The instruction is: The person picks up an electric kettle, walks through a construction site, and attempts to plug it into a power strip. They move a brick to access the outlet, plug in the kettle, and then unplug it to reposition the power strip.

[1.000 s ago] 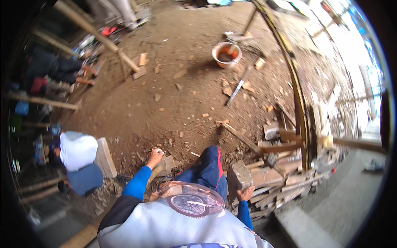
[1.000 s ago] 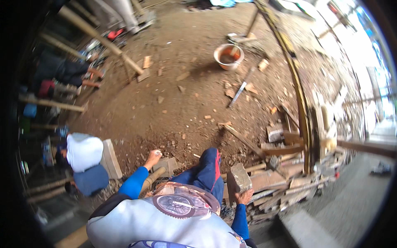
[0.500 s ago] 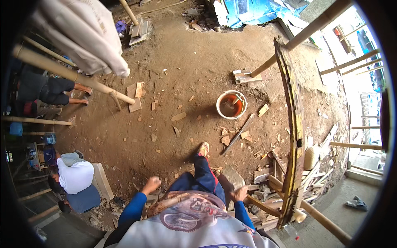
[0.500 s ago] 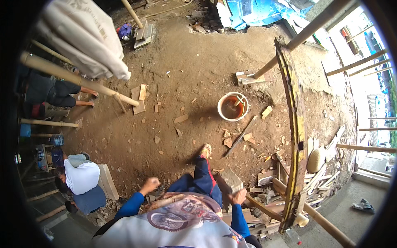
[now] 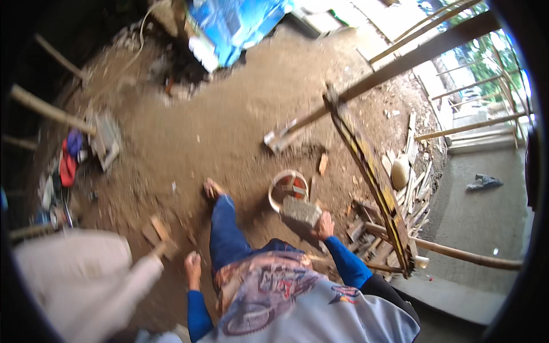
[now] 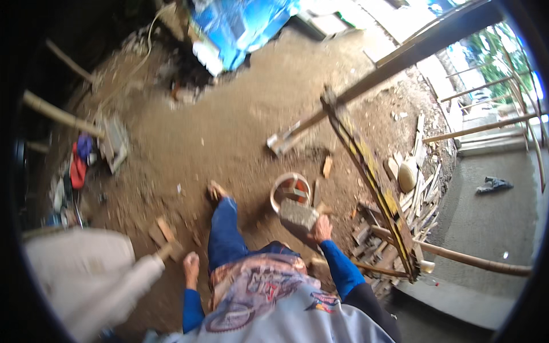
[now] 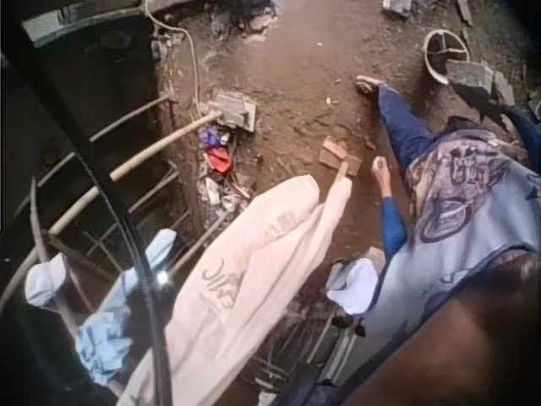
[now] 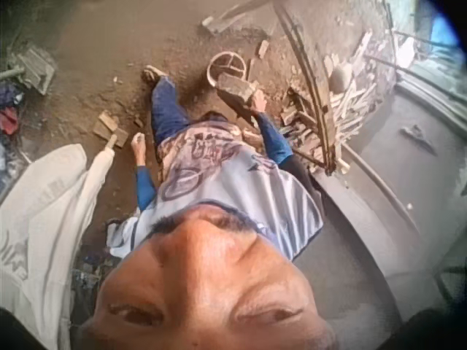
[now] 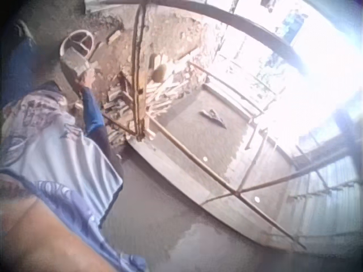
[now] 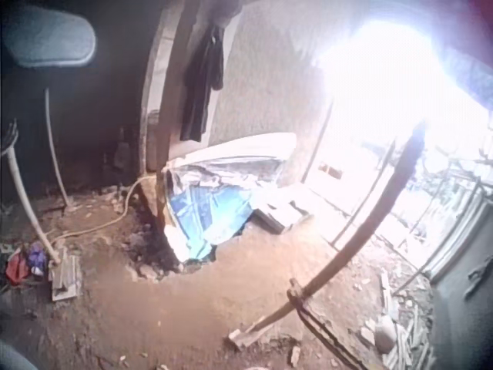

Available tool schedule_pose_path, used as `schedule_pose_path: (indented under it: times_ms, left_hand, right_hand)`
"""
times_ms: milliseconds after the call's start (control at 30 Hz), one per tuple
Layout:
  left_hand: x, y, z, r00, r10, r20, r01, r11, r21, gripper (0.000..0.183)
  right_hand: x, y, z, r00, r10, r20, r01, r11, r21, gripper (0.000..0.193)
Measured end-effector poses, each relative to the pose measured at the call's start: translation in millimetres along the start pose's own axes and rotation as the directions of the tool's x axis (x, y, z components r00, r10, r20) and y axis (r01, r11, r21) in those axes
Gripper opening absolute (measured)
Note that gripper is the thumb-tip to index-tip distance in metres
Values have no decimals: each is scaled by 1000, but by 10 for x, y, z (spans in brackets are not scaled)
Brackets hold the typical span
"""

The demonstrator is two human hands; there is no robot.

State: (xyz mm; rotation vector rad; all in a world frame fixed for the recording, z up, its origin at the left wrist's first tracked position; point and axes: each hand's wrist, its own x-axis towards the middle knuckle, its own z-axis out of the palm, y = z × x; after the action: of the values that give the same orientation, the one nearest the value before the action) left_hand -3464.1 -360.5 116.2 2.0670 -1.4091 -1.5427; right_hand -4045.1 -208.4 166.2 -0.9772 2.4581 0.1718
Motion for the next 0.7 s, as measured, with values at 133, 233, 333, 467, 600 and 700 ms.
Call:
schedule_pose_path:
  times_ms: [133, 233, 333, 467, 600, 700]
  left_hand:
    - [1415, 534, -795, 944, -315, 98, 318, 948, -12, 42]
    - [2365, 1467, -1486, 997, -29, 73, 29, 1000, -1, 44]
    - [3178, 2478, -2053, 992, 129, -16, -129, 989, -65, 47]
    - [4373, 3171, -2703, 970, 240, -31, -240, 938, -249, 49]
    - [5242, 3173, -3281, 994, -59, -90, 32, 962, -273, 45]
    - [5458, 3164, -3843, 941, -337, -9, 337, 941, 43, 20]
  right_hand:
    - [349, -1016, -350, 997, 36, 68, -33, 999, -39, 99]
    - [669, -1887, -462, 1000, -12, -5, 12, 999, -45, 104]
    - [1197, -2663, -564, 997, -20, 81, 15, 998, 55, 109]
    - [2101, -3773, -508, 987, -20, 157, 30, 997, -65, 104]
    - [2940, -5068, -613, 993, -105, -45, 94, 975, -204, 97]
    - [3623, -6235, -1190, 997, -72, 23, 75, 991, -114, 95]
